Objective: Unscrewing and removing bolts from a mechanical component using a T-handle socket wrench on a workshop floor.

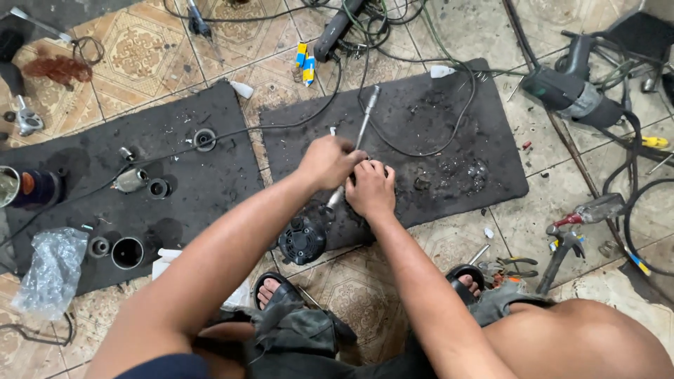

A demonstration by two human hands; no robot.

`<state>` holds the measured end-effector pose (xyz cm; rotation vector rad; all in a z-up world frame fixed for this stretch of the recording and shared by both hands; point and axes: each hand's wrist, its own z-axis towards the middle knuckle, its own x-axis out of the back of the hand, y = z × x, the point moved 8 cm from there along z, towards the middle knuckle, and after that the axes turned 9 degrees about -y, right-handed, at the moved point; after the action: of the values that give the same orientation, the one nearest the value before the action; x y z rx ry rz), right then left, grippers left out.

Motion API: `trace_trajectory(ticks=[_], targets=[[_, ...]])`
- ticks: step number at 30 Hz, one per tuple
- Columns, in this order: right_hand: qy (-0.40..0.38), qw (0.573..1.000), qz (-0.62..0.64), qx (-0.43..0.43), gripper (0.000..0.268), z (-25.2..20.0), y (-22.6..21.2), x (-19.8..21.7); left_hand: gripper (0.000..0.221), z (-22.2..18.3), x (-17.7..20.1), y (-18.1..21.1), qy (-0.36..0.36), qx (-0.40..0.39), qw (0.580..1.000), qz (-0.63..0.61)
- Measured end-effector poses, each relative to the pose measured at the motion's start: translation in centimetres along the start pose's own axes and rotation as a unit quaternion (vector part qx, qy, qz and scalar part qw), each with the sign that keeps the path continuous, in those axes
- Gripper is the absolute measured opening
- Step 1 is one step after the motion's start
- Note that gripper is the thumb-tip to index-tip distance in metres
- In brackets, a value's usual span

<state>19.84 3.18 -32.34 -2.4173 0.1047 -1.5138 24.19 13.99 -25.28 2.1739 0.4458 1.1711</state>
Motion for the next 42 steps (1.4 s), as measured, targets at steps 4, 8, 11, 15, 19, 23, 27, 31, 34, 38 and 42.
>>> trace_trajectory(ticks=[4, 8, 11, 15, 19, 23, 27, 31, 34, 38, 42], targets=[[0.019, 0.999, 0.032, -0.025, 0.026, 0.0, 0.1, 0.6, 0.036, 1.0, -3.4, -3.7, 0.003, 0.052, 0.968, -0.247], [0.032, 0.997, 0.048, -0.041, 0.019, 0.0, 0.5, 0.2, 0.027, 2.2, -7.4, -7.1, 0.038, -0.023, 0.814, -0.579], [0.041, 0.996, 0.059, -0.058, 0.020, 0.8, 1.5, -0.9, 0.031, 1.6, -8.3, -7.1, 0.031, -0.069, 0.795, -0.601], [0.016, 0.997, 0.059, -0.055, 0.020, 0.7, 1.3, -1.7, 0.041, 1.6, -9.1, -8.6, 0.001, -0.091, 0.793, -0.602], [0.038, 0.996, 0.056, -0.066, 0.016, 1.3, 1.7, -2.0, 0.052, 1.0, -7.8, -7.3, -0.029, -0.119, 0.836, -0.535], [0.046, 0.995, 0.066, -0.063, 0.017, 1.1, 1.9, -1.7, 0.055, 0.7, -7.1, -5.7, -0.019, -0.119, 0.837, -0.533], [0.059, 0.997, 0.018, -0.042, 0.022, 1.0, 1.7, -2.1, 0.049, 1.7, -7.7, -6.2, 0.005, -0.134, 0.812, -0.569], [0.007, 0.981, 0.177, -0.083, 0.033, -1.3, 1.2, 0.4, 0.045, 4.0, -8.3, -7.3, 0.066, -0.095, 0.885, -0.450], [0.050, 0.999, -0.009, -0.018, 0.025, 0.3, 0.3, -0.4, 0.044, 3.6, -5.4, -4.9, 0.192, -0.050, 0.940, -0.278], [0.037, 0.999, 0.015, -0.029, 0.028, 1.1, 1.8, -2.3, 0.036, -0.7, -3.3, -0.5, 0.202, -0.015, 0.936, -0.288], [0.015, 0.997, 0.051, -0.053, 0.035, 1.3, 2.6, -2.7, 0.018, -1.9, -3.3, 1.8, 0.136, -0.058, 0.961, -0.235]])
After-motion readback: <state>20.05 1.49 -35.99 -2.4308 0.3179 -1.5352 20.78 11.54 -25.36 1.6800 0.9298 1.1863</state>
